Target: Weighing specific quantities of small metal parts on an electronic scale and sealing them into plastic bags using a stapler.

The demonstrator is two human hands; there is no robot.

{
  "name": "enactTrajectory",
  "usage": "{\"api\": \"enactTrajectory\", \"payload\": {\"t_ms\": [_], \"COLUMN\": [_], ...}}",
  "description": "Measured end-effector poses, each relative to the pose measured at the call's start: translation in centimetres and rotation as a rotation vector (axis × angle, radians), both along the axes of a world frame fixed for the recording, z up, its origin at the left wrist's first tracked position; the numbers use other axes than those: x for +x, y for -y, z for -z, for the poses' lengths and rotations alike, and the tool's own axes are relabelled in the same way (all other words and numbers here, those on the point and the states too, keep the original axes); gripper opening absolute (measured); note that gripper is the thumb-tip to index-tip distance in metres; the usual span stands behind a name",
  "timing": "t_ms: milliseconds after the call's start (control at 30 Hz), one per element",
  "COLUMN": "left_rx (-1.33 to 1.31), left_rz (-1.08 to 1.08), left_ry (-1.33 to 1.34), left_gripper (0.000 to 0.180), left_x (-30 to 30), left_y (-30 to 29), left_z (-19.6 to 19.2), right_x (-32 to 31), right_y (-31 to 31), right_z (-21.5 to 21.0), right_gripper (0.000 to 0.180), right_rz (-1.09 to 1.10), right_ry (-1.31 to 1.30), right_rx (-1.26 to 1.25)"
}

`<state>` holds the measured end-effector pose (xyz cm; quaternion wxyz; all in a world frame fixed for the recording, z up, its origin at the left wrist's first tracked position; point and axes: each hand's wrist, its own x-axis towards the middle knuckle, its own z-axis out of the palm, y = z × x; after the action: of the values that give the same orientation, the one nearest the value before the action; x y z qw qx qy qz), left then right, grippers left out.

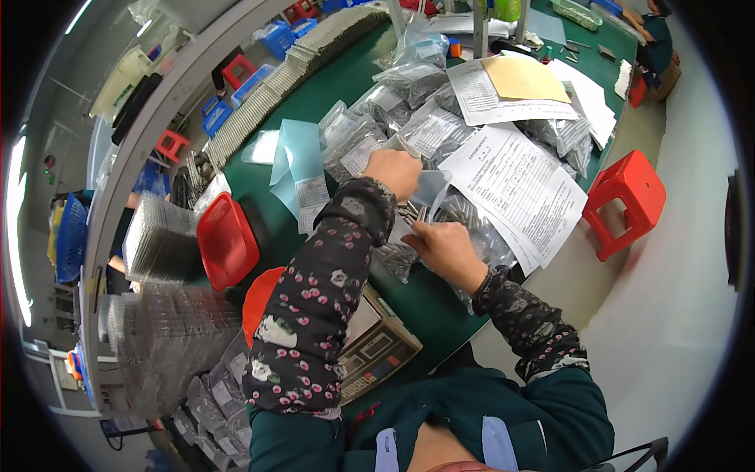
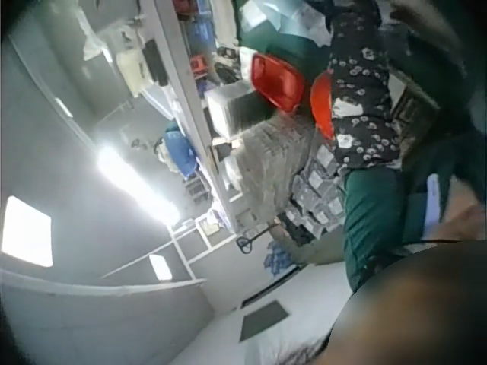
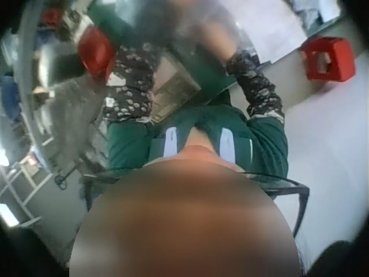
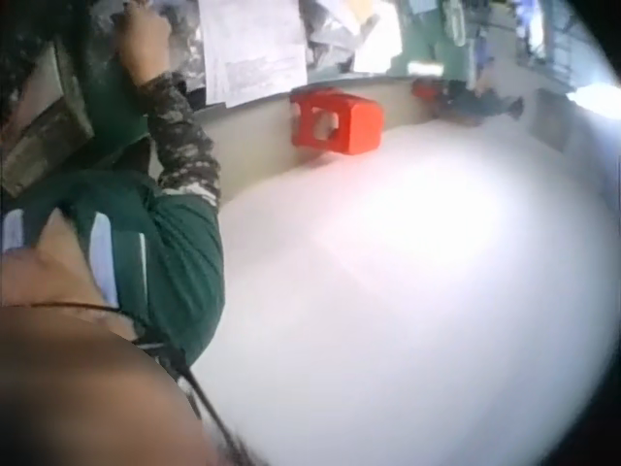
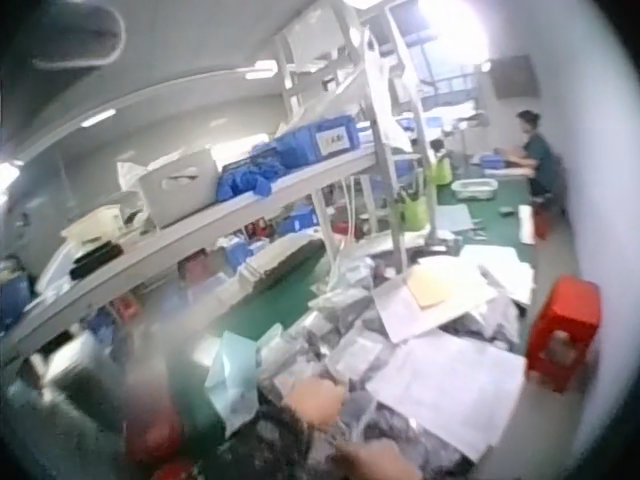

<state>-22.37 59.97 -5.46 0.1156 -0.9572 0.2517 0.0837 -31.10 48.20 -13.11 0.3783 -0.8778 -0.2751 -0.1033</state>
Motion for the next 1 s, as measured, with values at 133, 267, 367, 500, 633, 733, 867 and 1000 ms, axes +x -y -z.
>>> {"api": "enactTrajectory", "payload": {"t_ms": [133,267,367,500,633,733,867,1000], "left_rx": [0.01,-0.06,-0.112,-0.22,-0.445,-0.497,-0.757,-0.885], "left_rz": [-0.046,-0.193,-0.359,-0.552,-0.667,-0.493,-0.575,-0.52], "left_ry": [0.158,0.212,0.221,0.263,0.449,0.64,0.687,0.708], "left_gripper": [0.015,0.015,0.018,0.021,0.023,0.024,0.027,0.025], "left_x": [0.7,-1.5,-4.8,-10.6,-16.2,-17.1,-19.7,-22.1], "left_y": [-1.5,-6.1,-9.1,-13.6,-16.4,-18.6,-17.5,-18.4], "left_z": [1.1,-0.7,-3.3,-6.8,-10.6,-11.4,-15.8,-16.9], "right_x": [0.6,1.1,1.3,0.8,-0.9,-1.3,-1.8,-2.5], "right_y": [0.4,-1.5,-1.9,-3.7,-7.3,-9.0,-11.2,-13.0], "right_z": [0.4,-1.2,-4.1,-8.5,-14.5,-17.8,-19.6,-19.6], "right_gripper": [0.027,0.03,0.031,0.025,0.024,0.024,0.023,0.02], "right_rz": [-0.047,-0.131,-0.195,-0.337,-0.363,-0.357,-0.347,-0.362], "right_ry": [0.056,0.087,0.13,0.194,0.122,0.118,0.131,0.038], "right_rx": [0.208,0.313,0.331,0.388,0.473,0.671,0.811,0.948]}}
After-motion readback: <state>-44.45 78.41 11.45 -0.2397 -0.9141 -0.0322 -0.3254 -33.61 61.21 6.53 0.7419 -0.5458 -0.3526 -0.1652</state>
